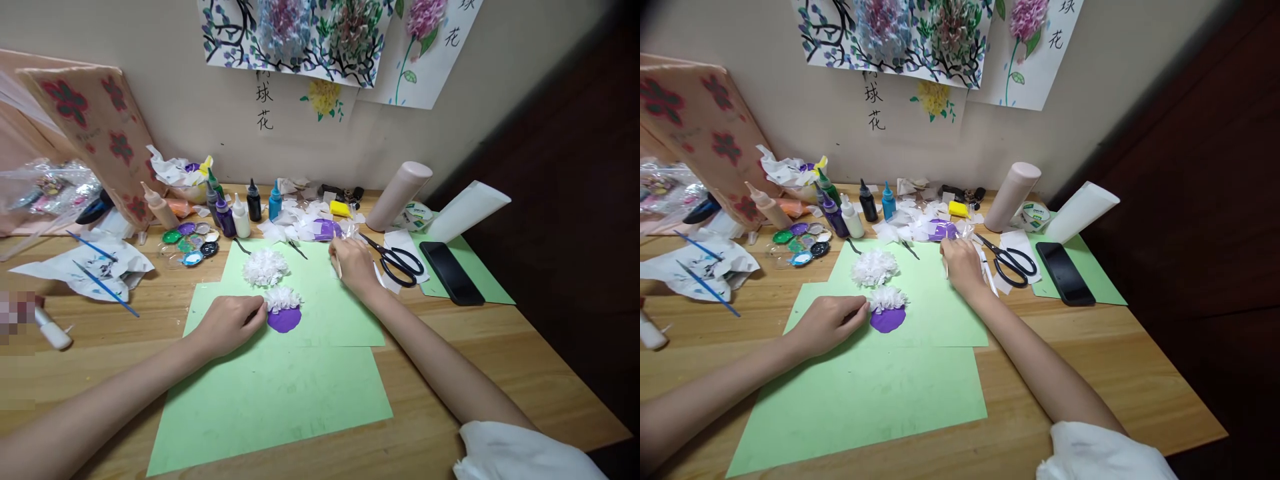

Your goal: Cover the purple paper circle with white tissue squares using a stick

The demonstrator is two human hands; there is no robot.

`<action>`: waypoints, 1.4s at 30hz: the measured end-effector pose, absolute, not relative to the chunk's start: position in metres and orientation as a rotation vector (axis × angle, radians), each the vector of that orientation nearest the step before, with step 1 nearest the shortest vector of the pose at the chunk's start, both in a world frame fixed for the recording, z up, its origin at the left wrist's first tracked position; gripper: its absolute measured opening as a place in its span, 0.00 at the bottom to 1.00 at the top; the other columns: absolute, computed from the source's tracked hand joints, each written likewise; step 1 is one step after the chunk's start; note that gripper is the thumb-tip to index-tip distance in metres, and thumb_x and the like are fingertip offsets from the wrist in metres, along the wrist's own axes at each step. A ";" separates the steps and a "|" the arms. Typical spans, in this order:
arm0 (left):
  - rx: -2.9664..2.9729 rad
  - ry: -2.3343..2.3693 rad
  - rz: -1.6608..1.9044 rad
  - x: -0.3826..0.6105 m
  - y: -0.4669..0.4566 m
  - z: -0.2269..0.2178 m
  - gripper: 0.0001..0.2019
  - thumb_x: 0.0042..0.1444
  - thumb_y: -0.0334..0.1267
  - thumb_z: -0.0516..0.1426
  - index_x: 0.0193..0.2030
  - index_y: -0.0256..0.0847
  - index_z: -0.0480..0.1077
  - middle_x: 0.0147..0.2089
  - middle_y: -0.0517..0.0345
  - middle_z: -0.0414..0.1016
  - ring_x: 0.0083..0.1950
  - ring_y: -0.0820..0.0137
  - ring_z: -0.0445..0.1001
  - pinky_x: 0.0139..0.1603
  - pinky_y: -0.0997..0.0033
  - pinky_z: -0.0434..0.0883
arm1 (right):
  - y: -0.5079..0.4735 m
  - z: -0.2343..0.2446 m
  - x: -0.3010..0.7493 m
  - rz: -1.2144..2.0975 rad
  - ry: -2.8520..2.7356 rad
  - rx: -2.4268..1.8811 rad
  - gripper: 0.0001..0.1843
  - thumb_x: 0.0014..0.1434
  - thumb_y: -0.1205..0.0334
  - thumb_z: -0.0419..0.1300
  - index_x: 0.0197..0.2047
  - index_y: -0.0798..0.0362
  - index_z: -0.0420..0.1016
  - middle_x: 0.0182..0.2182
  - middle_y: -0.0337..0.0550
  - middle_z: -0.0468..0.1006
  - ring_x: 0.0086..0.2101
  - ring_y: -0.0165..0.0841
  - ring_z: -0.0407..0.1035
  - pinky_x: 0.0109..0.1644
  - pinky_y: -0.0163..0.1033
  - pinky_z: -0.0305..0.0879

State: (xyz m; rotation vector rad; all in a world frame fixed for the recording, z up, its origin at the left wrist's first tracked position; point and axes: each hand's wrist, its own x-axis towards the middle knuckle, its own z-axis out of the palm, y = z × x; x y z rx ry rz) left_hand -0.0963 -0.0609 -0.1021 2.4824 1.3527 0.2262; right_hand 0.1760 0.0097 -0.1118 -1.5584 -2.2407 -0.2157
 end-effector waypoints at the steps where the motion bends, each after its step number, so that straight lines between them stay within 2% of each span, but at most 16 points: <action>1: 2.484 1.349 0.232 -0.096 -0.061 -0.102 0.17 0.62 0.41 0.42 0.23 0.39 0.58 0.20 0.63 0.64 0.21 0.76 0.58 0.27 0.73 0.48 | 0.010 -0.111 0.173 -0.254 -2.247 -1.547 0.07 0.54 0.75 0.53 0.30 0.53 0.66 0.25 0.44 0.72 0.31 0.38 0.66 0.37 0.41 0.56; 5: 2.490 1.340 0.253 -0.097 -0.061 -0.103 0.18 0.63 0.41 0.41 0.24 0.39 0.58 0.20 0.62 0.64 0.22 0.76 0.59 0.27 0.73 0.48 | -0.005 -0.092 0.164 -0.132 -2.130 -1.440 0.06 0.54 0.74 0.54 0.30 0.53 0.65 0.27 0.43 0.73 0.31 0.37 0.67 0.40 0.42 0.57; 8: 2.502 1.329 0.261 -0.097 -0.061 -0.103 0.18 0.63 0.41 0.42 0.24 0.39 0.60 0.21 0.62 0.66 0.22 0.76 0.60 0.27 0.72 0.48 | -0.030 -0.071 0.153 0.353 -1.972 -1.301 0.04 0.55 0.70 0.56 0.34 0.52 0.64 0.32 0.42 0.75 0.33 0.34 0.69 0.39 0.39 0.61; 12: 2.520 1.332 0.265 -0.097 -0.061 -0.102 0.17 0.62 0.40 0.43 0.24 0.39 0.61 0.21 0.61 0.68 0.22 0.75 0.62 0.26 0.71 0.47 | -0.059 -0.058 0.142 0.960 -1.868 -1.207 0.06 0.56 0.64 0.59 0.32 0.51 0.63 0.32 0.39 0.75 0.34 0.32 0.70 0.39 0.36 0.64; 16: 2.533 1.325 0.253 -0.097 -0.062 -0.102 0.17 0.62 0.40 0.43 0.24 0.39 0.61 0.21 0.60 0.68 0.22 0.75 0.62 0.26 0.71 0.47 | -0.068 -0.075 0.139 1.277 -1.790 -1.183 0.09 0.55 0.62 0.60 0.32 0.51 0.62 0.31 0.39 0.74 0.32 0.31 0.69 0.37 0.36 0.65; 22: 2.544 1.309 0.263 -0.097 -0.062 -0.102 0.18 0.63 0.40 0.42 0.24 0.39 0.62 0.21 0.60 0.69 0.23 0.75 0.63 0.26 0.71 0.47 | -0.069 -0.102 0.136 1.131 -1.820 -1.133 0.09 0.54 0.64 0.61 0.31 0.51 0.62 0.32 0.41 0.74 0.32 0.31 0.69 0.38 0.38 0.65; 29: 2.552 1.303 0.257 -0.097 -0.062 -0.102 0.19 0.63 0.40 0.43 0.24 0.39 0.64 0.21 0.60 0.69 0.22 0.74 0.63 0.26 0.71 0.47 | -0.069 -0.097 0.138 1.391 -1.741 -0.939 0.13 0.53 0.63 0.63 0.29 0.51 0.59 0.30 0.39 0.72 0.32 0.31 0.70 0.40 0.40 0.67; 36: 2.532 1.309 0.240 -0.096 -0.061 -0.100 0.19 0.62 0.41 0.43 0.24 0.39 0.65 0.21 0.59 0.70 0.22 0.73 0.63 0.26 0.71 0.47 | -0.061 -0.115 0.134 1.166 -1.667 -1.152 0.11 0.52 0.61 0.63 0.31 0.51 0.62 0.31 0.39 0.74 0.33 0.31 0.68 0.39 0.38 0.65; 39: 2.529 1.307 0.242 -0.096 -0.061 -0.100 0.19 0.62 0.40 0.43 0.24 0.39 0.65 0.21 0.59 0.69 0.22 0.74 0.63 0.26 0.71 0.47 | -0.061 -0.112 0.135 1.123 -1.645 -1.141 0.11 0.51 0.59 0.64 0.32 0.51 0.64 0.34 0.41 0.74 0.36 0.33 0.69 0.41 0.39 0.65; 41: 2.527 1.307 0.249 -0.096 -0.061 -0.101 0.19 0.62 0.41 0.43 0.24 0.39 0.64 0.21 0.59 0.69 0.22 0.74 0.62 0.26 0.71 0.47 | -0.062 -0.107 0.139 1.056 -1.568 -1.139 0.10 0.53 0.56 0.62 0.32 0.51 0.66 0.34 0.42 0.75 0.37 0.34 0.70 0.41 0.39 0.66; 42: 2.527 1.308 0.253 -0.096 -0.061 -0.101 0.19 0.62 0.41 0.43 0.23 0.39 0.64 0.21 0.59 0.69 0.22 0.74 0.62 0.26 0.71 0.46 | -0.063 -0.105 0.142 1.007 -1.511 -1.133 0.11 0.56 0.53 0.59 0.30 0.51 0.67 0.31 0.42 0.75 0.35 0.34 0.70 0.39 0.39 0.65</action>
